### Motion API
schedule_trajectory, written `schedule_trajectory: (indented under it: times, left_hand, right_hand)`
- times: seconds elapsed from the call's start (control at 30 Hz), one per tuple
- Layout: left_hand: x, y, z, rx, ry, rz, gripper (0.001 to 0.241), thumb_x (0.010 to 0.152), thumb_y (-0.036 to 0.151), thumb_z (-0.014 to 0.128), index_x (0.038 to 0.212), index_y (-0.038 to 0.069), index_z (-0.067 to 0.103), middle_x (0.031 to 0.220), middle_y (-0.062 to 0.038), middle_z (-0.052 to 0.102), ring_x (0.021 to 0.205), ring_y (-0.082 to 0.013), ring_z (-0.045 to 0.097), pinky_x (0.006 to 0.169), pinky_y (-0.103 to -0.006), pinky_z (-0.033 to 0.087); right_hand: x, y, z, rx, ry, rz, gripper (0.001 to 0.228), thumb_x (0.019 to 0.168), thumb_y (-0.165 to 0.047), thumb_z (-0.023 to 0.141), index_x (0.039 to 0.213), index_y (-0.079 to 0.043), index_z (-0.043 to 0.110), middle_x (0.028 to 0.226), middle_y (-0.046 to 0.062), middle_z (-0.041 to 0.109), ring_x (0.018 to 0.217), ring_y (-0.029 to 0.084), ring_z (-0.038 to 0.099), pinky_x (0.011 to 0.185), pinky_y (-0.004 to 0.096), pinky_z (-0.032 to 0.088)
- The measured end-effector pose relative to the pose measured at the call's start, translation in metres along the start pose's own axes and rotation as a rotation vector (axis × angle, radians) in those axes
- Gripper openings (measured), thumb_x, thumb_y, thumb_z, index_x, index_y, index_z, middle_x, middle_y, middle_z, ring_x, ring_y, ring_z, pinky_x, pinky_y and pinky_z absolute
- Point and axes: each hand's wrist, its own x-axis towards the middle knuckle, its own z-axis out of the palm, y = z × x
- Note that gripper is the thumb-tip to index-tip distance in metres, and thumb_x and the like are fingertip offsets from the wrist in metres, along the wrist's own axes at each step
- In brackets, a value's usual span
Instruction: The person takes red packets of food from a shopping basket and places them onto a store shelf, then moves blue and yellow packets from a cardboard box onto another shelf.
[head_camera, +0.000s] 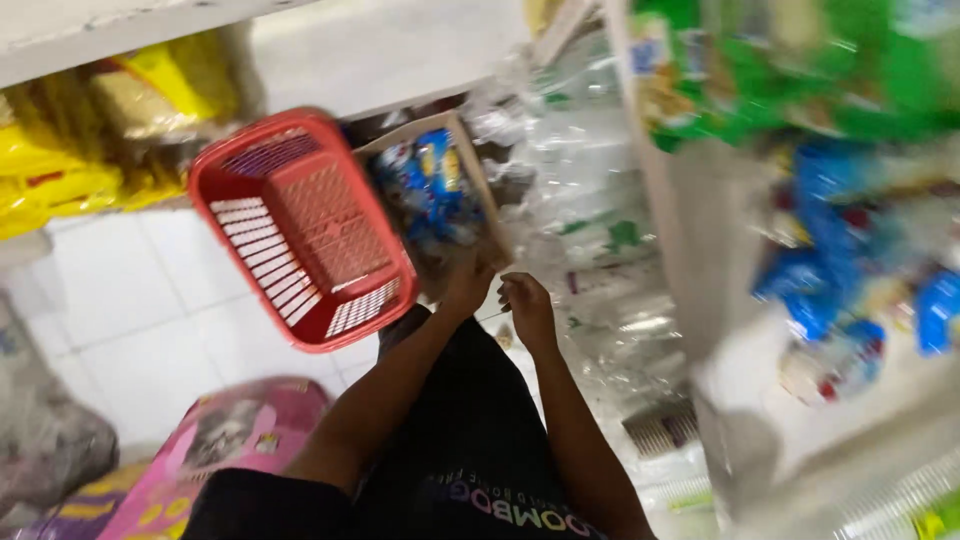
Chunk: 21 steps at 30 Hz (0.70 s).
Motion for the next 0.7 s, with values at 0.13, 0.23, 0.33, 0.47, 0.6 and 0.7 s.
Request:
schedule_trajectory:
  times: [0.13, 0.23, 0.33, 0.47, 0.6, 0.7]
  left_hand:
    - [0.016, -0.07, -0.018, 0.044, -0.022, -0.233, 0.031, 0.096, 0.01, 0.064, 0.125, 0.003, 0.058, 0.106, -0.012, 0.067, 0.098, -0.025, 0.066, 0.088, -0.04, 0.054]
    - [0.039, -0.093, -0.032, -0.005, -0.002, -0.308, 0.033, 0.095, 0.012, 0.065, 0.126, 0.002, 0.057, 0.107, -0.014, 0.067, 0.099, -0.026, 0.066, 0.089, -0.0401, 0.054]
    - [0.068, -0.124, -0.041, -0.016, 0.045, -0.355, 0.035, 0.095, 0.014, 0.065, 0.127, 0.002, 0.056, 0.108, -0.015, 0.067, 0.099, -0.0271, 0.066, 0.089, -0.0402, 0.054]
    - [0.11, -0.162, -0.052, -0.007, 0.121, -0.299, 0.039, 0.095, 0.017, 0.066, 0.129, 0.002, 0.055, 0.11, -0.017, 0.068, 0.101, -0.0285, 0.067, 0.089, -0.0404, 0.053]
    - [0.14, -0.167, -0.075, -0.02, 0.23, -0.214, 0.042, 0.094, 0.019, 0.067, 0.131, 0.001, 0.055, 0.111, -0.019, 0.068, 0.102, -0.0299, 0.067, 0.089, -0.0406, 0.053]
    - [0.159, -0.158, -0.088, -0.154, 0.196, -0.372, 0.047, 0.093, 0.021, 0.066, 0.134, 0.003, 0.051, 0.108, -0.021, 0.069, 0.1, -0.0313, 0.068, 0.089, -0.0406, 0.054]
  right_hand:
    - [0.064, 0.063, 0.025, -0.301, 0.024, -0.024, 0.024, 0.102, -0.017, 0.06, 0.114, 0.002, 0.067, 0.093, 0.011, 0.071, 0.08, 0.02, 0.069, 0.07, 0.032, 0.058]
    - [0.134, 0.08, 0.059, 0.071, 0.017, 0.084, 0.034, 0.1, -0.021, 0.062, 0.128, -0.003, 0.065, 0.116, 0.011, 0.073, 0.107, 0.021, 0.068, 0.093, 0.034, 0.054]
    - [0.179, 0.1, 0.071, -0.672, 0.094, -0.213, 0.042, 0.098, -0.022, 0.066, 0.135, -0.002, 0.061, 0.127, 0.019, 0.068, 0.118, 0.035, 0.063, 0.1, 0.043, 0.051]
    - [0.266, 0.131, 0.104, -0.781, 0.178, -0.416, 0.061, 0.086, -0.016, 0.076, 0.14, 0.001, 0.054, 0.134, 0.029, 0.06, 0.124, 0.047, 0.055, 0.103, 0.051, 0.046]
    - [0.338, 0.178, 0.133, -0.56, 0.194, -0.451, 0.08, 0.078, -0.008, 0.077, 0.147, 0.007, 0.041, 0.137, 0.033, 0.053, 0.122, 0.046, 0.052, 0.101, 0.05, 0.045]
    - [0.352, 0.2, 0.147, -0.489, 0.385, -0.358, 0.062, 0.09, -0.014, 0.075, 0.146, -0.004, 0.051, 0.132, 0.02, 0.065, 0.122, 0.032, 0.063, 0.105, 0.041, 0.052]
